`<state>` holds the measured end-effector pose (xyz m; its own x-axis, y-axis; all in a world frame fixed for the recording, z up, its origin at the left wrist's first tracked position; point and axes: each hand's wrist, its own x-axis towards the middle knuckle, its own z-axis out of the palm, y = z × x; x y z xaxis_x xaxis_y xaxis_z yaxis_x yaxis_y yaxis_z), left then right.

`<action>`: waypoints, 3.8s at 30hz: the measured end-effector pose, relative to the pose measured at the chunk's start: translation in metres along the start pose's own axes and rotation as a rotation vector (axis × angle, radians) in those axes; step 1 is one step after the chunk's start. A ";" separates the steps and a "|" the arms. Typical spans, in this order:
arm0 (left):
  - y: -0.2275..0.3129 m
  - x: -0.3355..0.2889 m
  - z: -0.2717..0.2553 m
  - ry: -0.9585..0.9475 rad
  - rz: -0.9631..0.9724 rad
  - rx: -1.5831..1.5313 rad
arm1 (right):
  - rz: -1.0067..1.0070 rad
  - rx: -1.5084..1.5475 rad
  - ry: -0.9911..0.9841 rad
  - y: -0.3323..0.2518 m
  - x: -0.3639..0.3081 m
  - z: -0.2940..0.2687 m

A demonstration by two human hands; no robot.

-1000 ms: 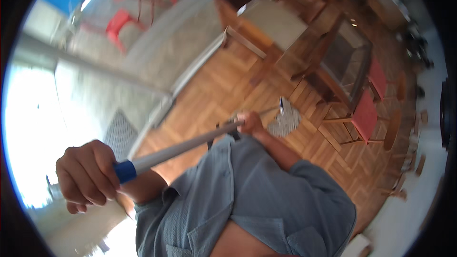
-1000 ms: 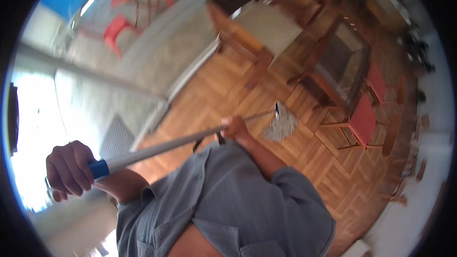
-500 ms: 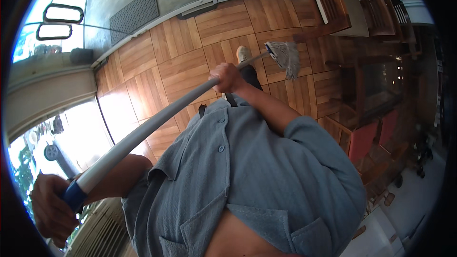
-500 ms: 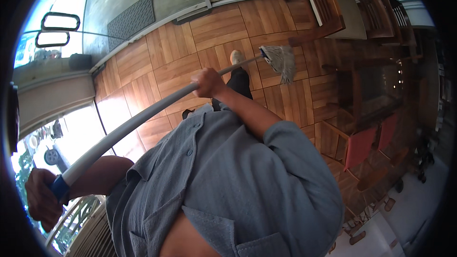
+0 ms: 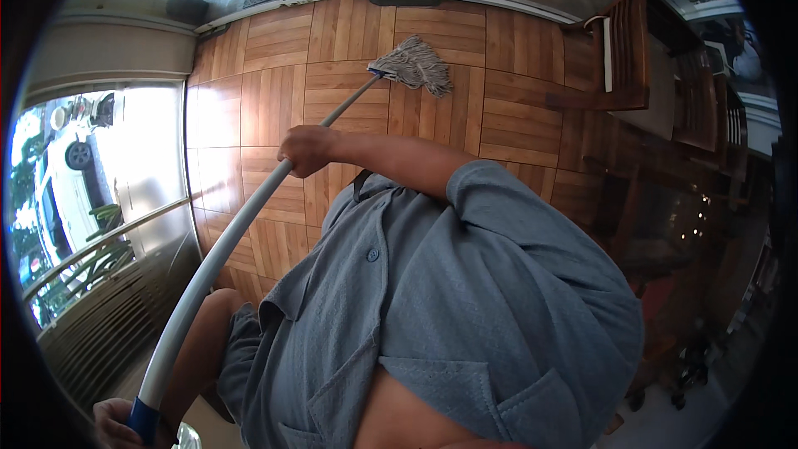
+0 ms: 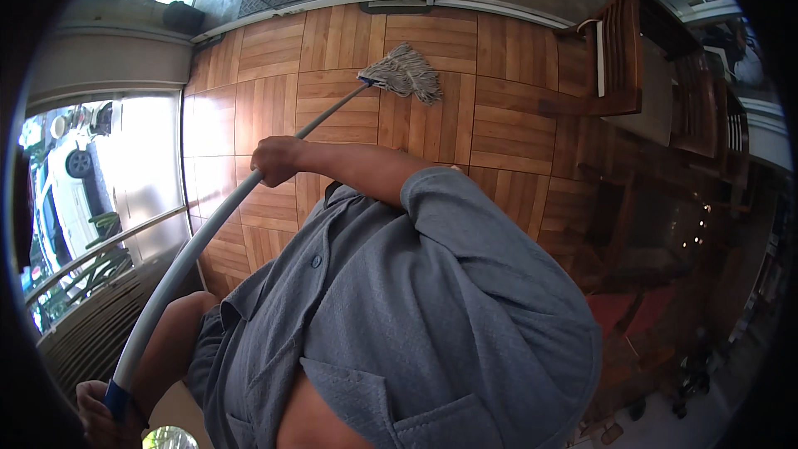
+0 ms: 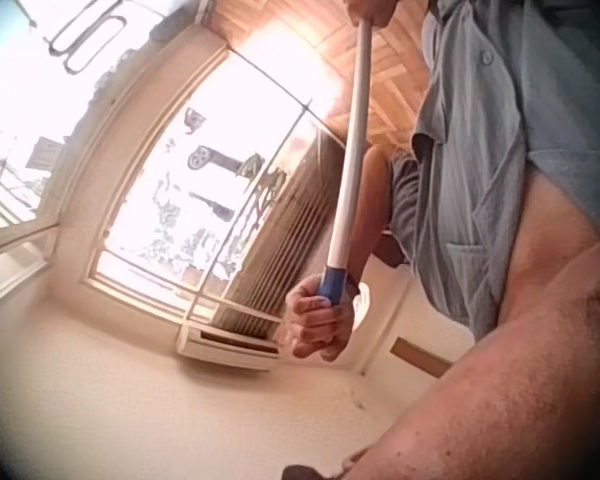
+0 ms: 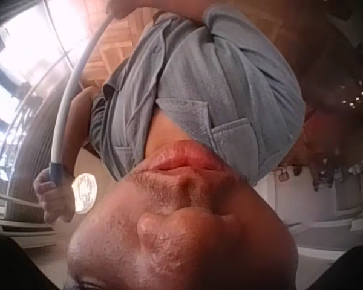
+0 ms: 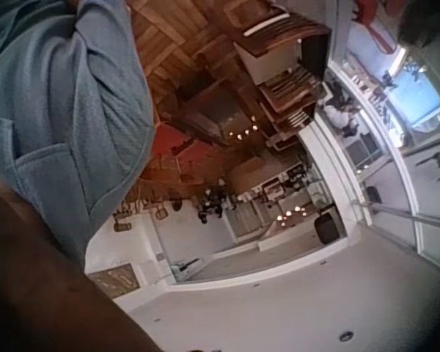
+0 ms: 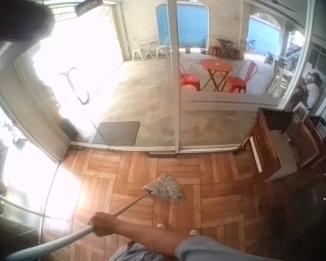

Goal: The person mops the floor across different areas of the room around tables and chairs using a mop.

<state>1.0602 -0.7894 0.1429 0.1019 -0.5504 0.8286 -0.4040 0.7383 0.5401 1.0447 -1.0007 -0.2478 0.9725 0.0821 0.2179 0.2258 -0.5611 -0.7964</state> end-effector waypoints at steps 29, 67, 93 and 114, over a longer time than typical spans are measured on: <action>0.043 -0.058 0.155 0.685 -0.161 0.289 | 0.109 -0.139 -0.098 0.026 -0.197 -0.068; -0.093 -0.039 0.141 -0.575 -0.097 -0.445 | 0.547 -0.151 0.871 0.105 -0.187 -0.052; 0.031 -0.103 0.007 0.054 0.006 -0.398 | 0.422 -0.123 0.201 -0.024 -0.086 0.065; 0.051 -0.091 0.170 -0.095 0.053 -0.933 | 0.721 -0.107 0.459 -0.107 -0.359 0.050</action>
<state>0.8759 -0.7681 0.0699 0.0130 -0.5062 0.8623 0.4902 0.7549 0.4357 0.6741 -0.9289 -0.2692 0.7519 -0.6522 -0.0963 -0.4674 -0.4243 -0.7756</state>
